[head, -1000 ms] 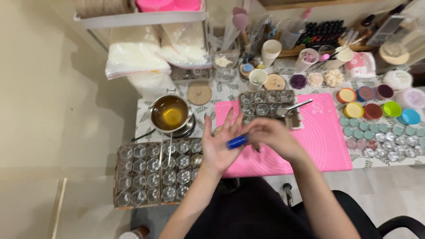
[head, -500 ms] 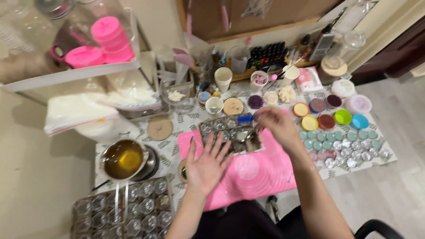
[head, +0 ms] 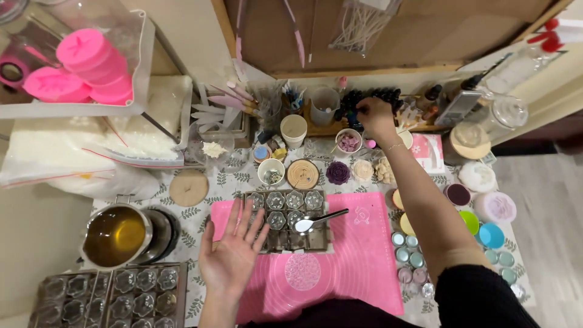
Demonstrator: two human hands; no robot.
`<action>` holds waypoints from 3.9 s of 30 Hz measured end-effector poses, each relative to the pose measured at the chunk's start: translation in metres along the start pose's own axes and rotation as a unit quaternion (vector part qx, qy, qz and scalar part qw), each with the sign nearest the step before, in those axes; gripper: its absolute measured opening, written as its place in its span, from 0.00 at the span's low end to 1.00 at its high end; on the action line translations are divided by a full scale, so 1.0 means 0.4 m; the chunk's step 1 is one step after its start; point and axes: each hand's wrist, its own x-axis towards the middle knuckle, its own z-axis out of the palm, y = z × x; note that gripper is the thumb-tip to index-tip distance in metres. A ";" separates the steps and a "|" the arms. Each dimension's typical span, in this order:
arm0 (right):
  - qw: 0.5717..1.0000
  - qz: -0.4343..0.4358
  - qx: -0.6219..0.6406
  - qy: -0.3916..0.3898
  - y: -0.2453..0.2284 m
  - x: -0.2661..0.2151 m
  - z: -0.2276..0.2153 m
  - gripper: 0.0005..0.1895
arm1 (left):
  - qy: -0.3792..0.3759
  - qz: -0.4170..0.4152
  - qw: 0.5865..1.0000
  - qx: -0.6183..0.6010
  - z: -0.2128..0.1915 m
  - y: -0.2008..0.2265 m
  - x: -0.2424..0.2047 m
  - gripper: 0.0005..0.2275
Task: Preparing liquid wax by adding fragrance oil and colorant for candle production.
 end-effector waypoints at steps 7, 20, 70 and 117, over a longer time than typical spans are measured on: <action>0.992 0.075 0.041 -0.090 0.024 0.012 0.088 0.12 | 0.057 0.061 0.996 0.024 0.028 0.002 0.018 0.31; 0.990 0.084 -0.062 -0.099 -0.008 -0.001 0.124 0.15 | 0.010 0.074 0.997 -0.025 -0.110 0.024 0.023 0.29; 0.956 -0.066 0.116 -0.260 -1.105 -0.704 0.256 0.08 | -0.015 0.150 0.616 0.773 -0.476 0.352 -0.223 0.28; 0.930 -0.157 0.129 -0.308 -1.024 -0.649 0.324 0.09 | 0.058 0.284 0.496 0.819 -0.490 0.187 -0.113 0.40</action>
